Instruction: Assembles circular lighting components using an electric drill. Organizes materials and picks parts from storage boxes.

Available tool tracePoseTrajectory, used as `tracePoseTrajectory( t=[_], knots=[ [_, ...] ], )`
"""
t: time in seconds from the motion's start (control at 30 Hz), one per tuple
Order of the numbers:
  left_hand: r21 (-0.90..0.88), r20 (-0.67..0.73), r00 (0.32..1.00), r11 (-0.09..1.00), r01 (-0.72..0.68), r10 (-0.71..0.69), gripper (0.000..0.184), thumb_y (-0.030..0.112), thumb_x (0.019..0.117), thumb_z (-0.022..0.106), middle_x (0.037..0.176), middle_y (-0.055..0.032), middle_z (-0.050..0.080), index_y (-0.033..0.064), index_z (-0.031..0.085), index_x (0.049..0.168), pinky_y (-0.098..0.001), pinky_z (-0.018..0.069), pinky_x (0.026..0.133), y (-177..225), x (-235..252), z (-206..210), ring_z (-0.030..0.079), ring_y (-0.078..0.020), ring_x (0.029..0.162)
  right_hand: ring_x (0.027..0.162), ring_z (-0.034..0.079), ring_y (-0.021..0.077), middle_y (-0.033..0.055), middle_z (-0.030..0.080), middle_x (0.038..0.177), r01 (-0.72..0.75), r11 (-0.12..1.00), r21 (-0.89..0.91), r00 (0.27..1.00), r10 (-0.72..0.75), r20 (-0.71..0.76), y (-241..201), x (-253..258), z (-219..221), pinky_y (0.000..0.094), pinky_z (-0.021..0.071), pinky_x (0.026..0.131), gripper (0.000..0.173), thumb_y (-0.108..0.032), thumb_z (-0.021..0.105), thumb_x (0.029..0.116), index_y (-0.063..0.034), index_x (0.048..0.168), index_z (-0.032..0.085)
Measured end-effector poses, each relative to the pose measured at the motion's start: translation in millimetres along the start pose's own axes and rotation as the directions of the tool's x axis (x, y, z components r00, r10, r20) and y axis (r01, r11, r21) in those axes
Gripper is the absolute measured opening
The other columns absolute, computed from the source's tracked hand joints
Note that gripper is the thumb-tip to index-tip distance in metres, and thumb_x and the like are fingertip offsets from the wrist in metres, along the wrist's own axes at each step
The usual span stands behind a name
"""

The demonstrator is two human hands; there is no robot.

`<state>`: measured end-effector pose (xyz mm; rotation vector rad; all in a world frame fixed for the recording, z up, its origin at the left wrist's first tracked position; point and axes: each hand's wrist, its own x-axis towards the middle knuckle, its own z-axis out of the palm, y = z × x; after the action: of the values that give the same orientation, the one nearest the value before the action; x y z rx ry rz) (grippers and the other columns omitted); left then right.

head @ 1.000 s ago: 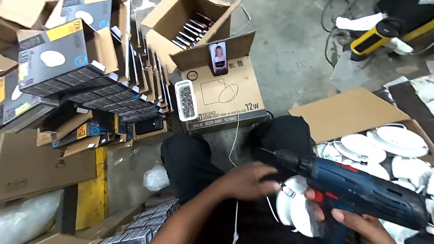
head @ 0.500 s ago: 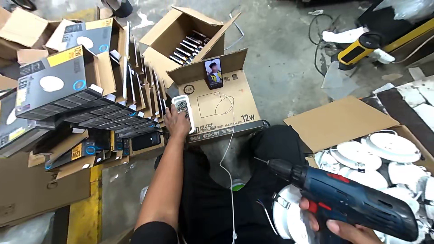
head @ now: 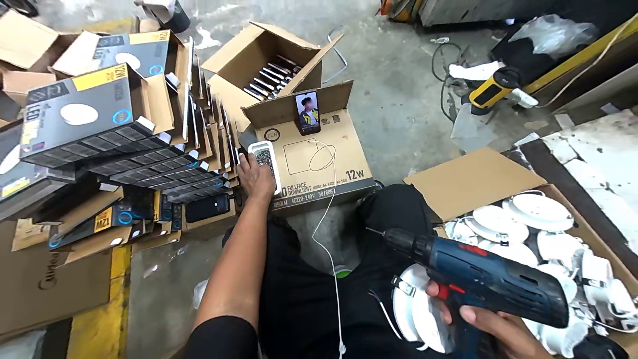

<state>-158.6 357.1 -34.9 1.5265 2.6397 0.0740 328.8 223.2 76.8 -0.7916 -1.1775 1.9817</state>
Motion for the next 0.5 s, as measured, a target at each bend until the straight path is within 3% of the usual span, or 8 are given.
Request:
tracePoseTrajectory(
  t=[0.23,0.33,0.5],
  knots=[
    [0.009,-0.014,0.999,0.999,0.034,-0.034,0.022,0.011,0.0872,0.069,0.159,-0.0217,0.036,0.0034,0.073,0.108,-0.0636,0.0316,0.115,3.8,2.0,-2.6,0.027,-0.0464,0.148,0.080,0.070,0.0157,0.0121,0.073,0.112,0.013,1.000,-0.017,1.000,-0.014,-0.027,1.3,-3.8,-2.1,0.0291,0.0603,0.072,0.035,-0.027,0.071,0.0921,-0.0138,0.125,0.070],
    [0.027,0.022,0.998,0.998,0.050,-0.051,0.027,0.016,0.0869,0.070,0.165,-0.0221,0.026,0.0054,0.073,0.111,-0.0654,0.0251,0.118,4.1,0.8,-6.1,0.019,-0.0471,0.152,0.080,0.070,0.0152,0.0121,0.073,0.112,0.016,1.000,-0.016,0.999,-0.016,-0.031,0.2,-4.7,-1.4,0.0287,0.0601,0.072,0.035,-0.027,0.072,0.0916,-0.0140,0.124,0.071],
    [0.081,0.050,0.996,0.995,0.063,-0.067,0.023,0.019,0.0862,0.072,0.163,-0.0219,0.029,0.0088,0.076,0.107,-0.0635,0.0265,0.118,4.1,1.6,-4.8,0.020,-0.0469,0.151,0.078,0.070,0.0154,0.0124,0.074,0.110,0.018,0.999,-0.030,0.999,-0.019,-0.028,1.4,-6.4,0.0,0.0286,0.0601,0.071,0.035,-0.027,0.072,0.0915,-0.0129,0.123,0.071]
  ],
)
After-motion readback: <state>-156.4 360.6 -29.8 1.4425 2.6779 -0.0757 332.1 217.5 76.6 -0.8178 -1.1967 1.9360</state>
